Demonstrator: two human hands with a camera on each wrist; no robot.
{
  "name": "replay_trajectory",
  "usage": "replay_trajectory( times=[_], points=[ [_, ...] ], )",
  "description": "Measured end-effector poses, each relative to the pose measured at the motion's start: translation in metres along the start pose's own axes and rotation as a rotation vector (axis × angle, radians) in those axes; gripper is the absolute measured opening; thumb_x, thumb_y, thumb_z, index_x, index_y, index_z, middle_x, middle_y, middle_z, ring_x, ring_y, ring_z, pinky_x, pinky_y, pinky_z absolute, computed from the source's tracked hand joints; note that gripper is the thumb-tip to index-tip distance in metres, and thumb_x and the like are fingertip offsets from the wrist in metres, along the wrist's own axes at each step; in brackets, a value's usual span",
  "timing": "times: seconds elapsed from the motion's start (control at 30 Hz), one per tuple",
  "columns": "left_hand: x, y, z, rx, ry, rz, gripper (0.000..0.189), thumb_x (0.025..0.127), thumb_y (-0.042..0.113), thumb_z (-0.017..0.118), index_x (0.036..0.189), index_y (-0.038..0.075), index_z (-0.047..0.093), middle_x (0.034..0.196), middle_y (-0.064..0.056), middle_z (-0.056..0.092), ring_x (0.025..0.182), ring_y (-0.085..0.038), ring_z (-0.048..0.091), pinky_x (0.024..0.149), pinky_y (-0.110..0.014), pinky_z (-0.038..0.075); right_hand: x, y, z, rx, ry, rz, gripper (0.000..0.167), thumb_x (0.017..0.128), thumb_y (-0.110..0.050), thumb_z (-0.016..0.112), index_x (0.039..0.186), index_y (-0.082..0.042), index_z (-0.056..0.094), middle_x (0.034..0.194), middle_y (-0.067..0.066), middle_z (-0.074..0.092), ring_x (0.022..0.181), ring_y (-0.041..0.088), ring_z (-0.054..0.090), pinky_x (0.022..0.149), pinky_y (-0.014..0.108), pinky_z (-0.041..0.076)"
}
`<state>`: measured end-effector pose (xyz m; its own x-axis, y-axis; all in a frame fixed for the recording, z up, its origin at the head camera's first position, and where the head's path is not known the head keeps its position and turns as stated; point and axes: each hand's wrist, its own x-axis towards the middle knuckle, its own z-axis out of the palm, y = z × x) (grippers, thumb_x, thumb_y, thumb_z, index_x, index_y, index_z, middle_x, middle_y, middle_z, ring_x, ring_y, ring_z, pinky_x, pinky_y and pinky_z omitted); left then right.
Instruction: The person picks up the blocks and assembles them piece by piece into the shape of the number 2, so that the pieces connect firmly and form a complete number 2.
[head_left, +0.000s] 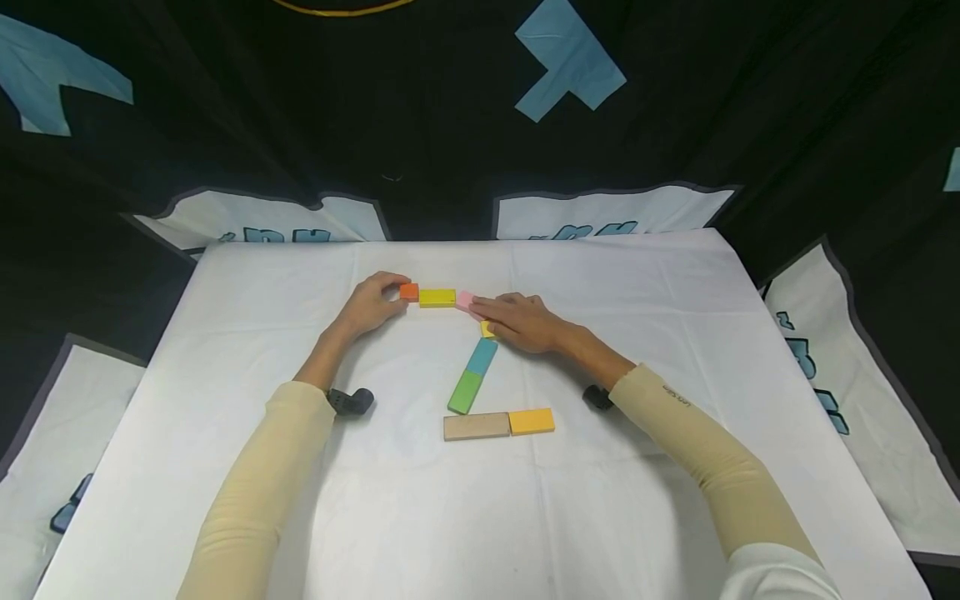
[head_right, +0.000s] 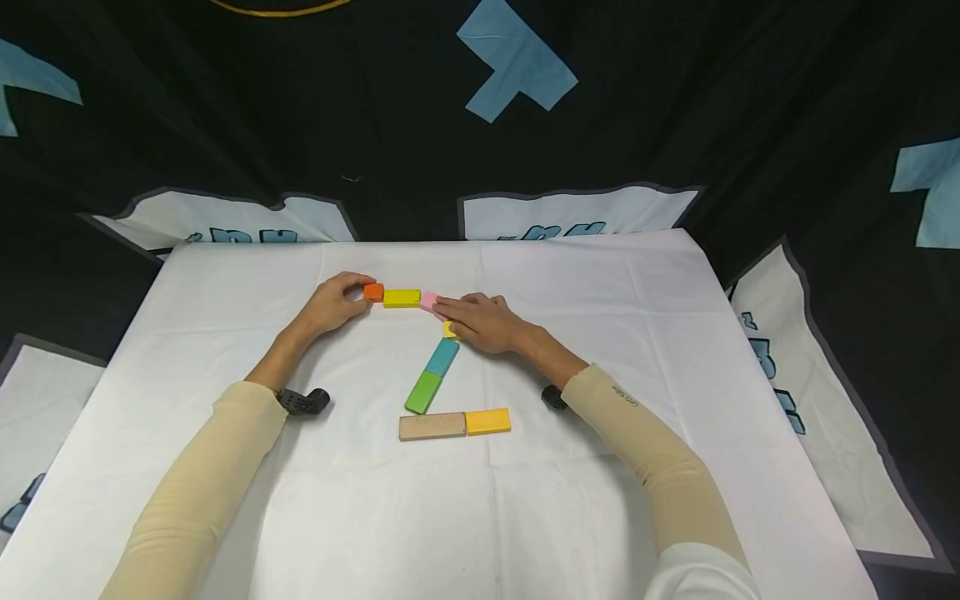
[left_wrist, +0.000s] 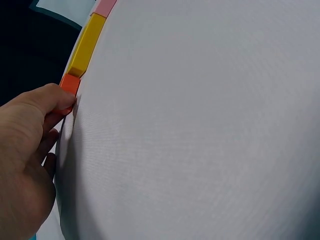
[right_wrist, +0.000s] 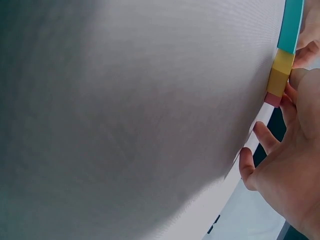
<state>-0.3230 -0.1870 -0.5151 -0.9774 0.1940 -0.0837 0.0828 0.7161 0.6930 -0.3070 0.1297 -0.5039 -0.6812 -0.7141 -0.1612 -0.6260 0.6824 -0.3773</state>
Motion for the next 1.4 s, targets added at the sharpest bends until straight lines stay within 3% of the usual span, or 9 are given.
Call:
replay_trajectory(
  times=[0.43, 1.4],
  points=[
    [-0.0053, 0.0010, -0.0034, 0.014, -0.003, 0.025, 0.043, 0.095, 0.009, 0.067, 0.136, 0.004, 0.059, 0.143, -0.017, 0.052, 0.140, -0.034, 0.037, 0.116, -0.048, 0.025, -0.0001, 0.0005, -0.0018, -0.002, 0.013, -0.006, 0.054, 0.107, -0.036, 0.041, 0.159, -0.030, 0.026, 0.162, -0.010, 0.024, 0.141, 0.028, 0.032, 0.103, 0.053, 0.030],
    [-0.0046, -0.0040, 0.0032, 0.005, 0.013, 0.040, 0.042, 0.093, 0.007, 0.068, 0.134, 0.005, 0.061, 0.144, -0.016, 0.052, 0.141, -0.034, 0.036, 0.116, -0.047, 0.024, 0.0010, -0.0017, -0.0008, -0.002, -0.012, 0.014, 0.055, 0.107, -0.037, 0.042, 0.159, -0.031, 0.026, 0.163, -0.011, 0.023, 0.141, 0.027, 0.032, 0.103, 0.052, 0.030]
  ],
)
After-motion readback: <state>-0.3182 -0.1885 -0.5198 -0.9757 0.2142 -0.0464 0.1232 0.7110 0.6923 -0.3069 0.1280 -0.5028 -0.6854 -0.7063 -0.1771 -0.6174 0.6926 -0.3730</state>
